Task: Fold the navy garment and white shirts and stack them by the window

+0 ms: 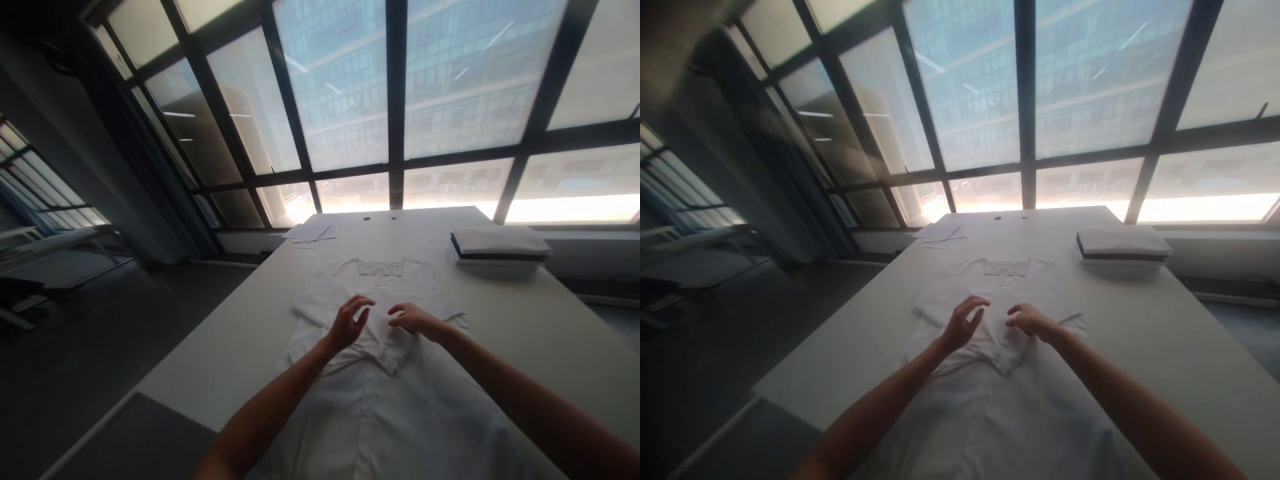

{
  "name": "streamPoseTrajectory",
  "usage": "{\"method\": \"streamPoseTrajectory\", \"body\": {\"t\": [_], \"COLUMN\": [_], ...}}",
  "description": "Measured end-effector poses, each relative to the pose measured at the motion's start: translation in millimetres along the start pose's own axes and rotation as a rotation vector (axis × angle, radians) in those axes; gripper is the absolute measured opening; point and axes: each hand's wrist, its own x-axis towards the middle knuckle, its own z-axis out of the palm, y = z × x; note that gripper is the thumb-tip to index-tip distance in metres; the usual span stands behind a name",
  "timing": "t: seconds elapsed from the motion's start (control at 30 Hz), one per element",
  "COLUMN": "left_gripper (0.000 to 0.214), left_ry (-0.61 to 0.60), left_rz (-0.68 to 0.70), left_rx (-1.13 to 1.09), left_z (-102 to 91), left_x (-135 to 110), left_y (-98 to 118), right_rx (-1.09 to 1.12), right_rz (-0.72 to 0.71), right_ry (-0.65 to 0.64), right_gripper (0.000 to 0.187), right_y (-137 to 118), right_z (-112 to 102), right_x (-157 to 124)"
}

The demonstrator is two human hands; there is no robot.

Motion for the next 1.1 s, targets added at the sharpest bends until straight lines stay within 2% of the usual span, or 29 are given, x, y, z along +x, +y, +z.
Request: {"method": "streamPoseTrajectory", "body": {"t": [0.07, 0.13, 0.23, 0.37, 0.57, 0.7, 0.87, 0.93, 1.1], "left_gripper": [0.021, 0.022, 0.022, 0.024, 0.026, 0.024, 0.025, 0.024, 0.031], "left_ry": [0.286, 0.441, 0.526, 0.596, 0.705, 0.708, 0.671, 0.625, 0.404], "left_rz": [-0.123, -0.208, -0.261, -0.318, -0.424, -0.458, -0.481, -0.589, -0.997], "left_rx": [0.167, 0.286, 0.39, 0.468, 0.5, 0.493, 0.434, 0.349, 0.008], "left_z": [-12.7, -22.2, -30.2, -34.6, -38.7, -35.3, -39.6, -48.0, -66.5], "left_x": [-7, -16, -29, -32, -32, -37, -34, -30, -20], "left_y": [-30, -57, -83, -93, -108, -118, -120, -118, -109], "right_rx": [-0.028, -0.02, 0.023, 0.061, -0.02, -0.067, -0.114, -0.132, -0.135], "right_rz": [-0.049, -0.101, -0.205, -0.277, -0.227, -0.199, -0.161, -0.16, -0.155], "right_ry": [0.083, 0.141, 0.174, 0.21, 0.355, 0.384, 0.308, 0.278, 0.237], "right_gripper": [0.033, 0.034, 0.041, 0.045, 0.045, 0.042, 0.038, 0.037, 0.036], "right_y": [-5, -16, -34, -43, -12, 16, 47, 57, 71], "right_z": [7, 8, -3, -27, -57, -70, -69, -67, -66], "right_x": [-5, -12, -31, -70, -119, -134, -134, -131, -123]}}
